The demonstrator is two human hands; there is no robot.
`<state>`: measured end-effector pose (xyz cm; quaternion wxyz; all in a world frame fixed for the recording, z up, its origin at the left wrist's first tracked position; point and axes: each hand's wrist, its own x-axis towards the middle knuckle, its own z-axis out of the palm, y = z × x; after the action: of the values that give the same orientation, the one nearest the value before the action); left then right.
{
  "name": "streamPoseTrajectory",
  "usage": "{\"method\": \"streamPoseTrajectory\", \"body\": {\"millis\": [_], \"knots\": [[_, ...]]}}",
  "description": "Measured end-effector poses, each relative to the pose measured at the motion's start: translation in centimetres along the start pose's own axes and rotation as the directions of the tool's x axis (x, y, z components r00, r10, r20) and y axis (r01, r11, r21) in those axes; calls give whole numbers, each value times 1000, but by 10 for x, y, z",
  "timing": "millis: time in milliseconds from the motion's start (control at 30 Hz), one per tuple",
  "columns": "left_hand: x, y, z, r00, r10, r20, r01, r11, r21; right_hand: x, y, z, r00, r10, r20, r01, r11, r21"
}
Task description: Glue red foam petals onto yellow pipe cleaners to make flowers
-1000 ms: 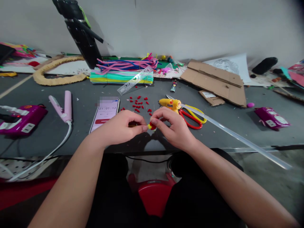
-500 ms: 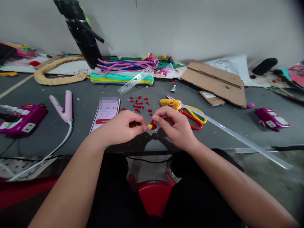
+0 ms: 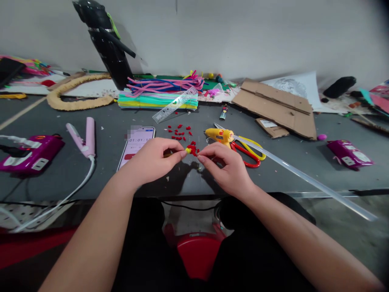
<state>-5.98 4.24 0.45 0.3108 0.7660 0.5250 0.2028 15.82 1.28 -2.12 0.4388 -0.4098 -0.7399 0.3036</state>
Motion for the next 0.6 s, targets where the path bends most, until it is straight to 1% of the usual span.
{"method": "streamPoseTrajectory", "body": {"millis": [67, 133, 167, 200, 267, 300, 333, 367, 400, 467, 533, 600], "knots": [[0, -1, 2, 997, 36, -69, -35, 999, 17, -2, 1, -4, 997, 23, 71, -21, 999, -35], [1, -2, 3, 985, 92, -143, -85, 995, 55, -3, 1, -12, 974, 84, 211, -69, 994, -81], [1, -2, 3, 977, 120, -174, -108, 991, 76, -4, 1, -18, 946, 132, 297, -104, 989, -107], [1, -1, 3, 970, 142, -197, -126, 988, 94, -6, 1, -24, 906, 197, 375, -157, 978, -136], [1, -1, 2, 959, 167, -231, -145, 984, 106, -9, 0, -40, 797, 323, 511, -251, 946, -207], [1, -1, 2, 956, 169, -239, -148, 984, 103, -10, -1, -48, 748, 378, 546, -289, 926, -244], [1, -2, 2, 955, 168, -243, -148, 984, 98, -12, -2, -56, 721, 423, 549, -324, 906, -273], [0, -2, 2, 956, 166, -242, -147, 985, 95, -13, -2, -64, 714, 463, 525, -356, 886, -296], [0, -2, 2, 958, 163, -237, -145, 985, 92, -15, -2, -71, 719, 492, 490, -377, 869, -319], [0, -3, 4, 962, 156, -225, -140, 986, 89, -17, 0, -83, 755, 532, 383, -381, 832, -404], [0, -3, 5, 965, 146, -218, -130, 988, 83, -17, 4, -89, 823, 513, 246, -324, 778, -539], [0, -1, 6, 967, 133, -218, -118, 990, 81, -16, 9, -90, 899, 426, 101, -258, 700, -666]]}}
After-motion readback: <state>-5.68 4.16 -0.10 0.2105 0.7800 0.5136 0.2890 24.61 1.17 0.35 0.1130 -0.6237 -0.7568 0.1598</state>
